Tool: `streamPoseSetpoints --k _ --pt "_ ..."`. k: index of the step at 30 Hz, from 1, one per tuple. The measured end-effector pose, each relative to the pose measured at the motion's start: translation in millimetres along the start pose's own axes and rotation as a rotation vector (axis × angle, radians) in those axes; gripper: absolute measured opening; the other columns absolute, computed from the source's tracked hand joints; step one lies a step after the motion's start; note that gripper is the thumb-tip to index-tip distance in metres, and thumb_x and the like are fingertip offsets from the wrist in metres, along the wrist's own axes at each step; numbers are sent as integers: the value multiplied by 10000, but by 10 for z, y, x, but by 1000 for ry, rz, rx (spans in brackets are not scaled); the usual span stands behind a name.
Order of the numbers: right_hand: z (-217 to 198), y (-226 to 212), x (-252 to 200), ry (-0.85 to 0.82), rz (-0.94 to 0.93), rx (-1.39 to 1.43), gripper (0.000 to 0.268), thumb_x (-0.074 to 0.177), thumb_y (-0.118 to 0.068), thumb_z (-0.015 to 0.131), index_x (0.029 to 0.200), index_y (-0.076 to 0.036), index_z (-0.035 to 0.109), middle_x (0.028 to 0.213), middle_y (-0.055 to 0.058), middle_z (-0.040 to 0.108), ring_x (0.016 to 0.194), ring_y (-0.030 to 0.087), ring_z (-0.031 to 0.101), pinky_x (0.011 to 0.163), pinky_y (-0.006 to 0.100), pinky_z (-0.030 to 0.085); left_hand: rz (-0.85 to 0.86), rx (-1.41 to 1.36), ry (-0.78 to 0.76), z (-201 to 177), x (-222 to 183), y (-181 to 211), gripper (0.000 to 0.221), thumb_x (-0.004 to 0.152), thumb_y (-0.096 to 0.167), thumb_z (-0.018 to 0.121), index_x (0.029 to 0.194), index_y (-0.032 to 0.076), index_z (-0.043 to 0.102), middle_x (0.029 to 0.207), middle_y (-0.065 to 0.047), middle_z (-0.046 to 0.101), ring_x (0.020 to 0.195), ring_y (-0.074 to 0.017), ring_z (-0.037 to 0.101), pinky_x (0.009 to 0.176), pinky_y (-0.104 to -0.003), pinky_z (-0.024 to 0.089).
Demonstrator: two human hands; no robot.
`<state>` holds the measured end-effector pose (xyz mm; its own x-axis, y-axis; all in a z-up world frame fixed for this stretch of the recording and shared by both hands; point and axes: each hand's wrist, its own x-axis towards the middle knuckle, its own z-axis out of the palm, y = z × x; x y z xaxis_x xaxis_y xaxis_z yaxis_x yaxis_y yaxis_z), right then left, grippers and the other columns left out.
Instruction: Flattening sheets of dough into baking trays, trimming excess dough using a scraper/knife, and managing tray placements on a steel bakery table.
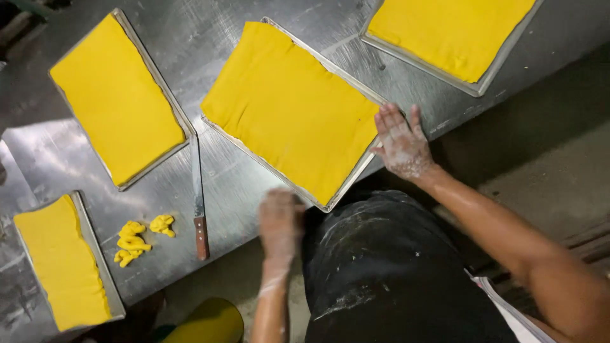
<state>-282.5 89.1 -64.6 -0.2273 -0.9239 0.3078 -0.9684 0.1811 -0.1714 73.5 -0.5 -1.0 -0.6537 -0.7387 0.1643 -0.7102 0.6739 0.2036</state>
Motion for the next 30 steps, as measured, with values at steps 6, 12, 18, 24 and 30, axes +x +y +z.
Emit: streamPoseSetpoints --k 6,12,18,24,30 --pt "5 96 -34 -244 -195 -51 830 955 -531 565 1519 68 455 1643 226 391 1596 363 213 1253 660 89 245 18 -252 386 118 665 921 909 627 565 1516 -46 400 1585 -246 398 1501 -390 306 1206 -646 169" --pt "-92 -208 231 -298 -211 81 878 925 -576 583 1531 41 429 1638 223 365 1580 365 224 1251 631 69 244 19 -269 400 312 754 930 939 651 546 1559 -20 376 1628 -213 371 1550 -367 283 1244 -636 159" --pt "131 -95 400 -315 -374 126 886 867 -541 611 1513 33 416 1609 211 367 1515 344 256 1195 626 88 183 -103 -167 170 373 835 750 877 570 602 1419 57 520 1460 -181 522 1391 -380 454 1133 -602 309" --pt "547 540 890 -38 45 477 489 993 -320 722 1312 32 606 1279 239 626 1181 394 602 1030 518 479 -808 -235 -270 774 74 316 404 1039 356 517 992 8 718 990 -263 722 969 -464 686 862 -537 531" --pt "618 514 1660 -422 258 298 554 1072 -549 582 1102 -20 743 1123 270 693 1090 448 646 951 539 503 -644 -406 -364 1652 -121 473 347 1009 241 483 964 43 764 1005 -255 729 1000 -448 703 899 -530 545"
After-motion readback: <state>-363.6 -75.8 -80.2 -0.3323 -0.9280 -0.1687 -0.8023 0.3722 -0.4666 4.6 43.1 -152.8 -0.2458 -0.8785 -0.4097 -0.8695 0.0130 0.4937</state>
